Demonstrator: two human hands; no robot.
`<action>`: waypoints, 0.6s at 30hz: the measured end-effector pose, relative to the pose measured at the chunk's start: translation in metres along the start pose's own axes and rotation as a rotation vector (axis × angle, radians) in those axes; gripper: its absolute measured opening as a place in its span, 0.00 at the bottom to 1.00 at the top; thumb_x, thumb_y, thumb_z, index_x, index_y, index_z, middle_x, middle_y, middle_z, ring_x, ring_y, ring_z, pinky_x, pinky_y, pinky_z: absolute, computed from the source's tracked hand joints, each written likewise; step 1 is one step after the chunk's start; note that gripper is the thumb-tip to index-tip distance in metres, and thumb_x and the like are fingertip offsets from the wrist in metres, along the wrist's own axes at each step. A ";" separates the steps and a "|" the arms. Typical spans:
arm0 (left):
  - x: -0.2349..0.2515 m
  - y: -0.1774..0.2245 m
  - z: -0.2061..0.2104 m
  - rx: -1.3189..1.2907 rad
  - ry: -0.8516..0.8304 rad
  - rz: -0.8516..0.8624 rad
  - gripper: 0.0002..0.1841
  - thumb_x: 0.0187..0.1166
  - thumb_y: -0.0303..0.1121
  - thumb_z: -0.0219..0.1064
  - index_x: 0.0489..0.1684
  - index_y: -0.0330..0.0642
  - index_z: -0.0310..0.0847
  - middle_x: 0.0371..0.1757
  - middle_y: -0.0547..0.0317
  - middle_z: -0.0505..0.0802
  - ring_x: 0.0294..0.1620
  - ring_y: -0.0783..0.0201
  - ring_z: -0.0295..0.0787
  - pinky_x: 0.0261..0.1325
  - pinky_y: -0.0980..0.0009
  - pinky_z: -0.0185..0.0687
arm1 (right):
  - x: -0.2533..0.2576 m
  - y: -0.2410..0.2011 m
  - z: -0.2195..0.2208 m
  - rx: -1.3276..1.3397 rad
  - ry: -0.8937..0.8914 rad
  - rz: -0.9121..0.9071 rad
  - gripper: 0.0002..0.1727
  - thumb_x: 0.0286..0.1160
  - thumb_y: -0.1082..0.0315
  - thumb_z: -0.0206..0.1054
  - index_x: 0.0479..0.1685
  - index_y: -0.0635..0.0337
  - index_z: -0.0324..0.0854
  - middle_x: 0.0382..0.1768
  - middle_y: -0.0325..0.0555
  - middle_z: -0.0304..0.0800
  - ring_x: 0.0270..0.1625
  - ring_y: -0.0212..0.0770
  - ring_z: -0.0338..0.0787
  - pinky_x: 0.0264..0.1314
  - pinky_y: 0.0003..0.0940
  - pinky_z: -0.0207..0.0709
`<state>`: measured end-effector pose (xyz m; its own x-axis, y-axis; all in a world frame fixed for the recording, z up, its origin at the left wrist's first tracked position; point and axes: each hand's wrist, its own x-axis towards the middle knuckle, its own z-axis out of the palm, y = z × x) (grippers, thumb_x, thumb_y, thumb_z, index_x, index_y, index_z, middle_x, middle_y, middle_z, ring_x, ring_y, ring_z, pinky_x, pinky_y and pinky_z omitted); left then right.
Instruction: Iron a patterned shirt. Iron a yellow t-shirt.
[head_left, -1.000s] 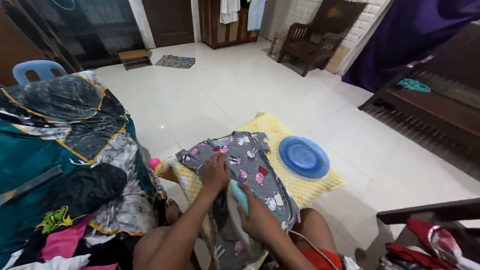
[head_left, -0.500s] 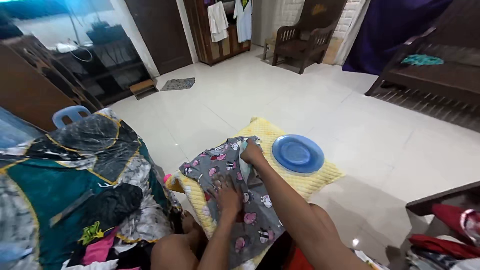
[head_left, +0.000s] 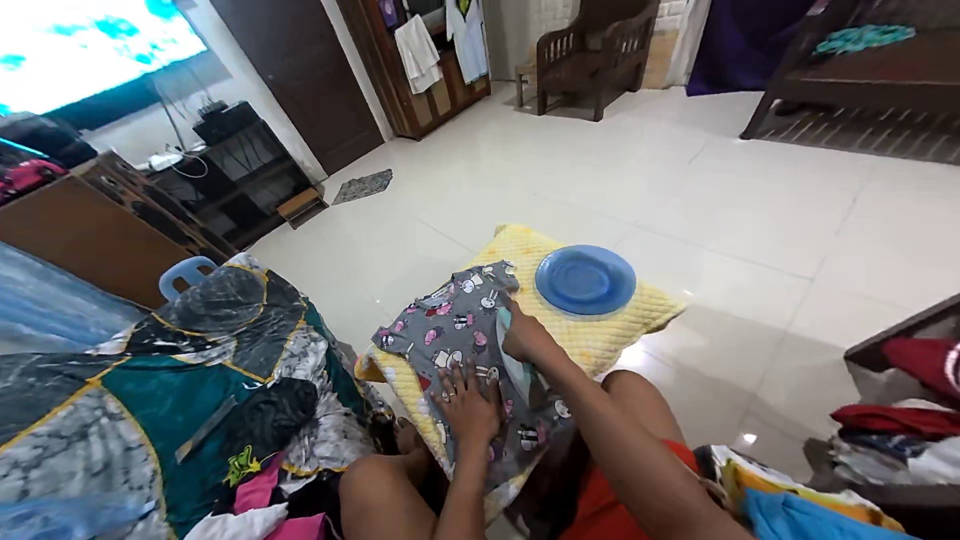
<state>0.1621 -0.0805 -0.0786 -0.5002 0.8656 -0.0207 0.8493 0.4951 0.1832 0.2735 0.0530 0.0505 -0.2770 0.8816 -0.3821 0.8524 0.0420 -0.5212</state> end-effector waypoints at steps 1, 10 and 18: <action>-0.001 -0.001 0.000 0.002 -0.004 0.008 0.42 0.81 0.74 0.36 0.96 0.68 0.53 0.98 0.55 0.52 0.97 0.39 0.38 0.88 0.25 0.30 | -0.014 0.009 0.002 0.002 -0.005 0.001 0.58 0.53 0.64 0.77 0.93 0.48 0.49 0.55 0.64 0.90 0.56 0.64 0.92 0.54 0.67 0.85; -0.014 -0.031 -0.001 0.010 -0.004 0.195 0.41 0.83 0.72 0.38 0.96 0.65 0.53 0.98 0.55 0.52 0.98 0.41 0.36 0.91 0.29 0.29 | -0.103 0.054 0.012 0.007 -0.030 0.048 0.49 0.67 0.59 0.71 0.94 0.41 0.50 0.53 0.62 0.92 0.55 0.66 0.93 0.55 0.68 0.85; -0.016 -0.035 0.002 0.012 0.015 0.222 0.41 0.83 0.71 0.38 0.95 0.64 0.57 0.98 0.55 0.53 0.97 0.40 0.40 0.91 0.30 0.30 | -0.055 0.032 0.004 0.057 0.000 0.043 0.46 0.71 0.58 0.70 0.93 0.48 0.52 0.60 0.64 0.89 0.61 0.65 0.91 0.59 0.67 0.84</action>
<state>0.1409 -0.1119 -0.0869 -0.3034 0.9523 0.0332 0.9407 0.2938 0.1696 0.3141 0.0038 0.0521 -0.2409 0.8819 -0.4052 0.8369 -0.0227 -0.5468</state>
